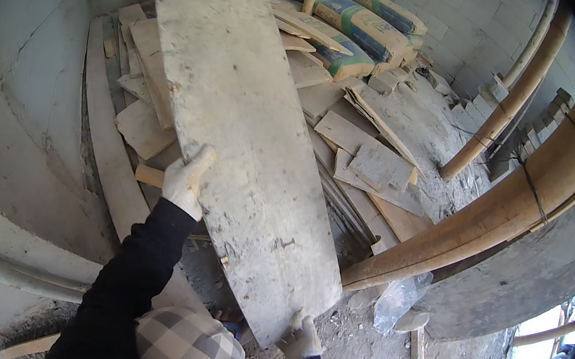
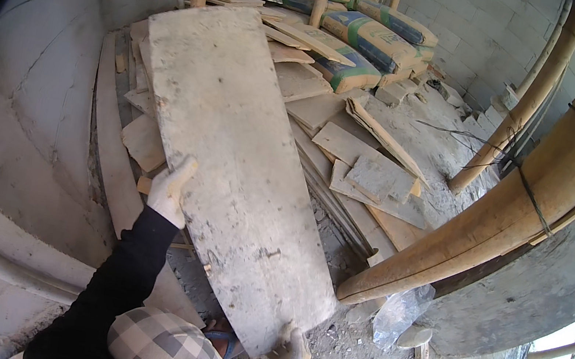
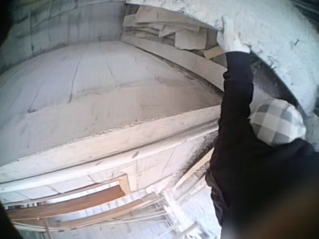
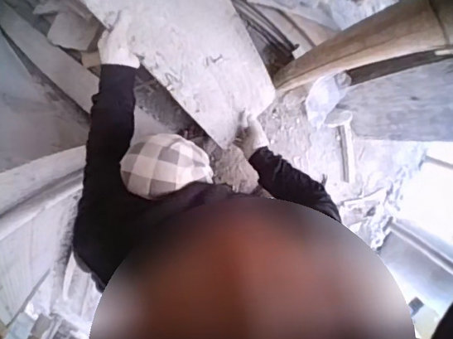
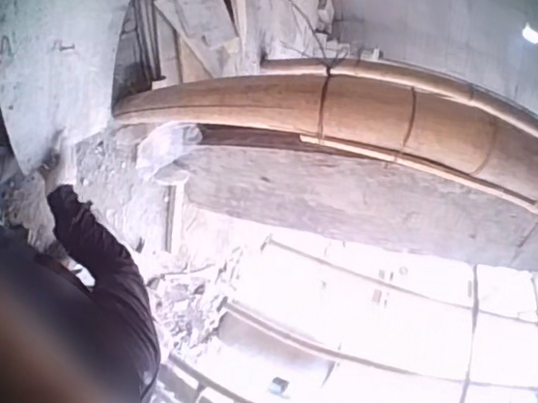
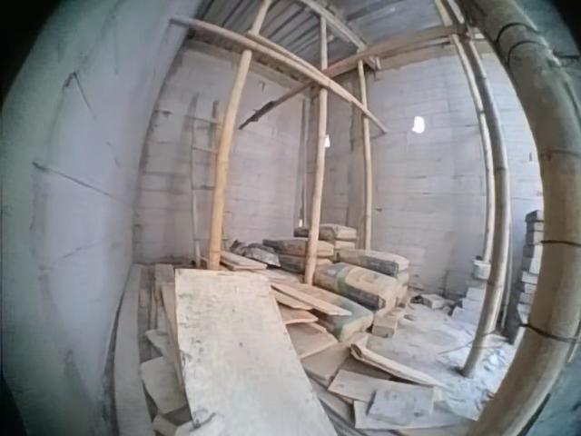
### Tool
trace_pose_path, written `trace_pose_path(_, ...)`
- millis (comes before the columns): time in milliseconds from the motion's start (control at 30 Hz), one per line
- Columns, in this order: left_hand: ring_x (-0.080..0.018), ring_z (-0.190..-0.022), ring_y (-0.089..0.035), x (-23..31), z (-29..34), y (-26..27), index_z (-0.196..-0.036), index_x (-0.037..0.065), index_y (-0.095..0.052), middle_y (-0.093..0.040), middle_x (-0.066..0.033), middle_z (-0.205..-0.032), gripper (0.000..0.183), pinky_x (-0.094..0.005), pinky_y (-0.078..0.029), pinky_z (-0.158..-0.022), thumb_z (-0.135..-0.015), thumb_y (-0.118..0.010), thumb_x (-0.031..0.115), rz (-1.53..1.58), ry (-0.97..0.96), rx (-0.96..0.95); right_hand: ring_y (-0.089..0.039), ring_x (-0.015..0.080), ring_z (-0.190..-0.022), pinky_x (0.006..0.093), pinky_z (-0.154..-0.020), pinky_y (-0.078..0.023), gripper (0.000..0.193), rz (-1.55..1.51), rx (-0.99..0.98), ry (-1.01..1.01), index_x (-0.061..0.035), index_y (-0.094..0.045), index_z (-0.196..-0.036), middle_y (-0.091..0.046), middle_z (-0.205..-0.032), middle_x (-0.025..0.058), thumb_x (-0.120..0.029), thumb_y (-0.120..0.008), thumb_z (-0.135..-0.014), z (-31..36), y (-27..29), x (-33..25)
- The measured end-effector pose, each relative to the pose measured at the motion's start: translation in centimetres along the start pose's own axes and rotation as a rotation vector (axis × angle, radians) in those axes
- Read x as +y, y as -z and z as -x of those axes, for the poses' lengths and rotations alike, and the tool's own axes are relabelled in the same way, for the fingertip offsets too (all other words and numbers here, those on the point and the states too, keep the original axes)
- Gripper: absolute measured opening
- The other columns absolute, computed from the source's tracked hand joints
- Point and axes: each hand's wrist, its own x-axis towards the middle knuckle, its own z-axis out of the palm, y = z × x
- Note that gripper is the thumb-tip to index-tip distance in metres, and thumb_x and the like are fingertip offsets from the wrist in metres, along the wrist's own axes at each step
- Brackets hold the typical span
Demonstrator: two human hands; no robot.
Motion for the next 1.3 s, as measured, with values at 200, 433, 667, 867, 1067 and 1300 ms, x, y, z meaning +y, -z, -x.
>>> trace_pose_path(200, -0.0169, -0.100, -0.054, 3.2, -9.3, -3.0, -0.136, -0.003, -0.045, -0.055, -0.0097, -0.121, 0.065, -0.0347, -0.048, -0.076, -0.083, -0.073, 0.023, 0.033, -0.251, -0.040, -0.056, 0.0277, -0.116, 0.0408, -0.102, -0.043, 0.048, -0.154, -0.238, 0.665, 0.0028, -0.044, -0.133, -0.054, -0.130, 0.0147, -0.024, -0.054, -0.095, -5.8, -9.2, -6.3)
trace_pose_path(433, -0.0331, -0.128, -0.045, 6.7, -21.2, -9.7, -0.133, -0.017, -0.039, -0.046, -0.0315, -0.135, 0.111, -0.0362, -0.036, -0.105, -0.070, -0.065, 0.071, -1.116, -0.546, -0.291, -0.047, 0.0259, -0.123, 0.0391, -0.103, -0.039, 0.044, -0.232, 0.131, 0.993, 0.0030, -0.049, -0.129, -0.053, -0.130, 0.0172, -0.023, -0.056, -0.094, -6.2, -18.2, -28.0)
trace_pose_path(667, -0.0301, -0.093, -0.066, 1.0, -16.5, 8.2, -0.101, -0.006, -0.067, -0.069, -0.0193, -0.099, 0.073, -0.0435, -0.053, -0.073, -0.078, -0.064, 0.063, -1.222, -0.028, 0.017, -0.058, 0.0212, -0.100, 0.0325, -0.090, -0.047, 0.032, 0.828, 0.060, 1.445, 0.0016, -0.060, -0.115, -0.061, -0.111, 0.0117, -0.017, -0.066, -0.089, -1.5, -11.3, -16.4)
trace_pose_path(867, -0.0287, -0.090, -0.068, -10.3, -11.8, 11.8, -0.115, 0.005, -0.061, -0.067, -0.0133, -0.103, 0.041, -0.0416, -0.057, -0.076, -0.087, -0.070, 0.034, -0.313, 0.630, -0.065, -0.067, 0.0194, -0.078, 0.0292, -0.070, -0.055, 0.023, 0.547, -0.165, 0.464, 0.0021, -0.062, -0.111, -0.068, -0.098, 0.0128, -0.009, -0.061, -0.091, -2.1, -8.2, -4.8)
trace_pose_path(1067, -0.0284, -0.091, -0.068, -8.6, -10.2, 10.3, -0.117, 0.001, -0.057, -0.066, -0.0136, -0.106, 0.035, -0.0421, -0.058, -0.079, -0.088, -0.066, 0.017, -0.151, 0.335, -0.123, -0.066, 0.0285, -0.093, 0.0345, -0.079, -0.053, 0.038, 1.149, -0.196, 0.958, 0.0020, -0.056, -0.119, -0.064, -0.110, 0.0170, -0.008, -0.066, -0.084, -0.7, -6.6, -5.3)
trace_pose_path(1300, -0.0228, -0.098, -0.067, -2.5, 3.1, 8.2, -0.131, -0.004, -0.050, -0.060, -0.0160, -0.125, 0.045, -0.0362, -0.059, -0.076, -0.094, -0.057, 0.023, -0.217, 0.404, -0.389, -0.027, 0.0532, -0.134, 0.0703, -0.105, -0.015, 0.074, 1.442, -0.116, 1.761, -0.0104, -0.041, -0.139, -0.035, -0.145, 0.0235, -0.029, -0.071, -0.074, 2.7, -8.6, -3.8)
